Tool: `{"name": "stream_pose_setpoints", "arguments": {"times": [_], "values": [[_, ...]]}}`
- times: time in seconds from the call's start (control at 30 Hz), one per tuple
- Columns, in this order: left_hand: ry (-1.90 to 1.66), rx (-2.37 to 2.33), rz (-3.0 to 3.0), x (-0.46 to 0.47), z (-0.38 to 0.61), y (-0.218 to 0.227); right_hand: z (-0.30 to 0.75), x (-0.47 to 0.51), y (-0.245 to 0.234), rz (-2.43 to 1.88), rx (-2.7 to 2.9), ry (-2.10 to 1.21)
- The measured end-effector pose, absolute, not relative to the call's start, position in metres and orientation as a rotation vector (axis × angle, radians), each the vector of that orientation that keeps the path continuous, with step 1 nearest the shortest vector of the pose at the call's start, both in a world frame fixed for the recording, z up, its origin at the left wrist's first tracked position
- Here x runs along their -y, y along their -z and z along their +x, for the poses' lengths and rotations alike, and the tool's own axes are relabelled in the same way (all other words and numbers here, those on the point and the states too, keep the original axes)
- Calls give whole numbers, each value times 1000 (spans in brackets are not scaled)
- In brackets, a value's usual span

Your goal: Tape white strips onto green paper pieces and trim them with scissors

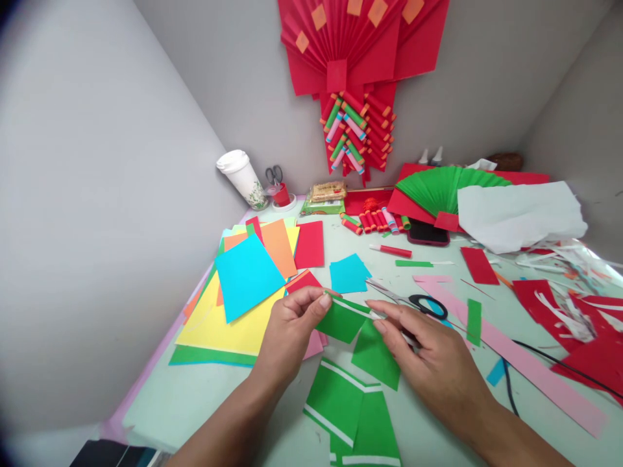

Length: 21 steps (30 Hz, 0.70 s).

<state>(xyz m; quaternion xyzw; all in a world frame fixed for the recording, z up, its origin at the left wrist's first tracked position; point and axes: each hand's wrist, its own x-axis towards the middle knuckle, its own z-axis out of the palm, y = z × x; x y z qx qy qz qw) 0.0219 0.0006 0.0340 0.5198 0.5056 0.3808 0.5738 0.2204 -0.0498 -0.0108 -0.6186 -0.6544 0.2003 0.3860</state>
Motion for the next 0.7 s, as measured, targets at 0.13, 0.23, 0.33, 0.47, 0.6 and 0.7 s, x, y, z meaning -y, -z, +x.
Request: {"name": "stream_pose_setpoints", "arguments": {"times": [0.13, 0.23, 0.33, 0.47, 0.6, 0.7], "values": [[-891, -1152, 1160, -2, 23, -32, 224, 50, 12, -1589, 1686, -542], [-896, -1121, 1103, -3, 23, -31, 226, 50, 11, -1596, 1687, -588], [-902, -1068, 1042, -3, 23, -28, 226, 50, 10, -1575, 1670, -620], [-892, -1031, 1018, -3, 24, -27, 225, 49, 10, -1565, 1683, -668], [-849, -1042, 1034, -2, 25, -29, 224, 49, 10, -1577, 1672, -690], [-844, -1056, 1032, -2, 25, -30, 224, 50, 11, -1554, 1693, -711]]}}
